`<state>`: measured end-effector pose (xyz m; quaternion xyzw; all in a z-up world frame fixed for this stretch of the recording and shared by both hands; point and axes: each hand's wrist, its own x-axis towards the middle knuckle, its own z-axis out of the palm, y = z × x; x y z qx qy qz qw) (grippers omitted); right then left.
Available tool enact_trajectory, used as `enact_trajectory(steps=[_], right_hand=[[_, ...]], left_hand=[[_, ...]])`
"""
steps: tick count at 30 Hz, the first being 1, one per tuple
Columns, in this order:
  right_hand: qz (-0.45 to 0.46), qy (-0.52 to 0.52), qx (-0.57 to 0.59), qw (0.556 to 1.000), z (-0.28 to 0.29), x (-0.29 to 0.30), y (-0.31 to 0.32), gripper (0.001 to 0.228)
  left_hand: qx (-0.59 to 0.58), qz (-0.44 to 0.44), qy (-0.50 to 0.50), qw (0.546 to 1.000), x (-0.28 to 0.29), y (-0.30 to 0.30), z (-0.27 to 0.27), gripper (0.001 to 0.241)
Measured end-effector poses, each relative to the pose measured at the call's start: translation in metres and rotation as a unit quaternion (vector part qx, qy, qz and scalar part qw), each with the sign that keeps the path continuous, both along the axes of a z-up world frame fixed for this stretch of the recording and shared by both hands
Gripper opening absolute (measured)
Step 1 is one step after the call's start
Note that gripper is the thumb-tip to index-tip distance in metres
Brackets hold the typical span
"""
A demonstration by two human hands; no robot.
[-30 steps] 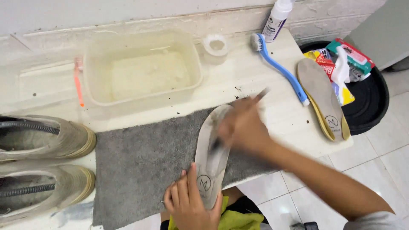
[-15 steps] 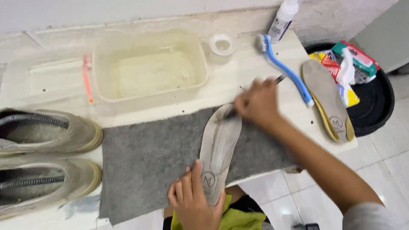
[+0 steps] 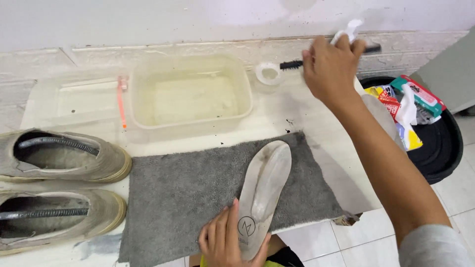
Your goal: The person scrubs a shoe insole with a brush and cleaning solution, then wipes it with a cloth. They repeat the scrubbing process on the same insole.
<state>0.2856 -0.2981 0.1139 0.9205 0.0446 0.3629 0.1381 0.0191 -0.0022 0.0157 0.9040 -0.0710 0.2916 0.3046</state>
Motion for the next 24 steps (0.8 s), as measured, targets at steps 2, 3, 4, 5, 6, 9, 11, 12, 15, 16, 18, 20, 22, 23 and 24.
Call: enact_trajectory(steps=[2,3,4,5,6,9,11,12,15,16,18,20,22,23,24], right_hand=[[0.006,0.009,-0.061,0.998,-0.001,0.022,0.006,0.021],[0.011,0.020,-0.120,0.993,-0.003,0.033,0.010,0.021],[0.012,0.020,-0.119,0.993,-0.008,0.042,0.012,0.021],[0.016,0.063,-0.151,0.986,-0.014,0.050,0.015,0.021],[0.020,0.105,-0.183,0.977,-0.021,0.058,0.018,0.022],[0.032,0.065,-0.218,0.973,-0.036,0.074,0.015,0.015],[0.023,0.071,-0.180,0.981,-0.018,0.064,0.024,0.014],[0.014,0.074,-0.143,0.987,-0.009,0.058,0.028,0.015],[0.061,0.027,-0.009,0.998,-0.006,0.044,0.011,0.021],[0.058,0.028,-0.010,0.998,-0.001,0.032,0.012,0.021],[0.077,0.126,0.262,0.954,0.009,0.008,0.016,0.014],[0.078,0.142,0.265,0.951,0.002,-0.026,0.012,0.006],[0.079,0.161,0.267,0.947,-0.008,-0.064,0.020,0.018],[0.094,0.193,0.246,0.945,-0.014,-0.084,0.029,0.016],[0.108,0.225,0.224,0.942,-0.021,-0.104,0.038,0.013]], left_hand=[[0.011,-0.003,0.017,1.000,0.000,-0.002,0.005,0.077],[0.025,-0.007,0.037,0.999,-0.001,-0.002,0.007,0.079],[0.026,-0.005,0.038,0.999,0.001,-0.001,0.008,0.079],[0.031,-0.014,0.036,0.999,0.001,0.002,0.009,0.084],[0.036,-0.023,0.034,0.999,0.002,0.004,0.010,0.088],[0.045,-0.015,0.040,0.998,0.004,0.007,0.009,0.098],[0.053,-0.014,0.032,0.998,0.006,0.008,0.008,0.097],[0.060,-0.012,0.023,0.998,0.006,0.009,0.008,0.096],[0.051,-0.043,0.041,0.997,0.003,0.013,0.003,0.085],[0.050,-0.046,0.042,0.997,0.003,0.013,0.004,0.085],[0.035,-0.066,0.052,0.996,0.004,0.014,0.006,0.084],[0.035,-0.074,0.074,0.994,0.004,0.014,0.007,0.086],[0.035,-0.080,0.099,0.991,0.004,0.014,0.009,0.087],[0.051,-0.084,0.102,0.990,0.004,0.014,0.011,0.085],[0.067,-0.089,0.105,0.988,0.005,0.014,0.013,0.083]])
